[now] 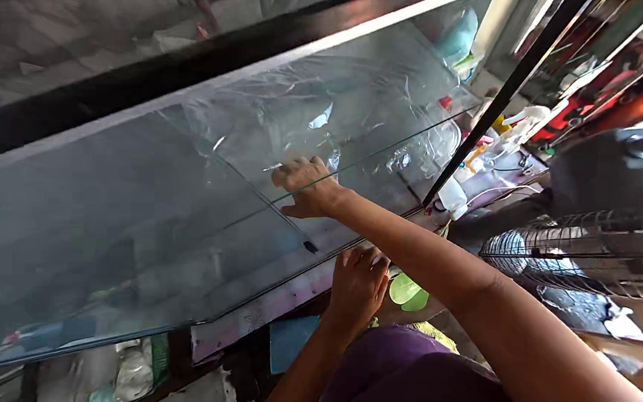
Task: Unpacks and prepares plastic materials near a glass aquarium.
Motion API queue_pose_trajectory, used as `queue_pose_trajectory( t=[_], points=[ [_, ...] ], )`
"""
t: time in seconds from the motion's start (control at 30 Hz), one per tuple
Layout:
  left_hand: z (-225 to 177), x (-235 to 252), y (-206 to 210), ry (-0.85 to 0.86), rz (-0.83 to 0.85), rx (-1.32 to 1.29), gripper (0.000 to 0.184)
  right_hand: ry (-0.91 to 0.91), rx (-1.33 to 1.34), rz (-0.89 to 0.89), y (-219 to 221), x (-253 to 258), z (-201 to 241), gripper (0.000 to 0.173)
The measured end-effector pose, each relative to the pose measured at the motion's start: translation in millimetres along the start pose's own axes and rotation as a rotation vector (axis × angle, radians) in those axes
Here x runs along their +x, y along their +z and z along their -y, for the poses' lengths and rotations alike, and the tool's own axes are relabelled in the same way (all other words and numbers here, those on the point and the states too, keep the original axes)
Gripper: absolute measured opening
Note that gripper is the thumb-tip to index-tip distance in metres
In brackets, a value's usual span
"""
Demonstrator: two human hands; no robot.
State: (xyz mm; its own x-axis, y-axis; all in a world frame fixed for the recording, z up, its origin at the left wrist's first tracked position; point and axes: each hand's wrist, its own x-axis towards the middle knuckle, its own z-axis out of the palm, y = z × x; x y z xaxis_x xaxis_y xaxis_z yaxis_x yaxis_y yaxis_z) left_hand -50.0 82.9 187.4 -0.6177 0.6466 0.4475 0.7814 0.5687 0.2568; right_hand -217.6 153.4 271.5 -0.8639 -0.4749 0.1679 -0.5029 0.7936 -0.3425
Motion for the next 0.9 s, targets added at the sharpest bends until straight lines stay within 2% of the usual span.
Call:
queue_pose_trajectory(
  t=[0.1, 0.2, 0.3, 0.4, 0.47, 0.53, 0.6, 0.67, 0.73, 0.83, 0.9],
  points=[
    [2.9, -5.2, -2.7, -0.026, 0.005, -0.026, 0.023, 0.03, -0.014, -0.048, 16.2, 5.9, -2.4, 0.018],
    [6.5, -3.4, -7.7, -0.027, -0.016, -0.042, 0.026, 0.077, 0.019, -0.069, 19.6, 9.1, -2.2, 0.021],
    [9.4, 1.0, -7.5, -0.012, -0.029, -0.041, 0.024, 0.114, 0.202, -0.223, 24.4, 16.6, 2.9, 0.019],
    [9.9, 7.0, -6.9, 0.013, -0.018, -0.05, 0.019, 0.076, 0.381, -0.146, 16.1, 19.8, 9.6, 0.021],
    [7.8, 15.7, -15.8, 0.018, 0.05, -0.046, 0.016, 0.092, 0.383, -0.12, 0.6, 9.0, 9.4, 0.032],
    [9.1, 30.4, -29.2, 0.009, 0.112, -0.058, 0.013, 0.137, 0.426, -0.29, -17.9, -13.0, 0.2, 0.031],
    [14.2, 51.3, -43.8, -0.023, 0.104, -0.078, 0.015, 0.214, 0.444, -0.52, -30.5, -40.1, -17.9, 0.025],
    [18.7, 82.5, -53.1, -0.094, 0.066, -0.11, 0.022, 0.337, 0.376, -0.642, -37.7, -69.1, -39.0, 0.025],
    [24.2, 119.2, -50.2, -0.19, -0.011, -0.177, 0.026, 0.439, 0.269, -0.629, -36.6, -90.3, -61.6, 0.027],
    [40.2, 175.1, -31.1, -0.325, -0.143, -0.225, 0.028, 0.48, 0.133, -0.485, -31.3, -115.8, -82.9, 0.029],
    [46.3, 213.5, -17.0, -0.361, -0.113, -0.189, 0.026, 0.491, 0.035, -0.476, -24.5, -126.9, -85.5, 0.025]
  ],
)
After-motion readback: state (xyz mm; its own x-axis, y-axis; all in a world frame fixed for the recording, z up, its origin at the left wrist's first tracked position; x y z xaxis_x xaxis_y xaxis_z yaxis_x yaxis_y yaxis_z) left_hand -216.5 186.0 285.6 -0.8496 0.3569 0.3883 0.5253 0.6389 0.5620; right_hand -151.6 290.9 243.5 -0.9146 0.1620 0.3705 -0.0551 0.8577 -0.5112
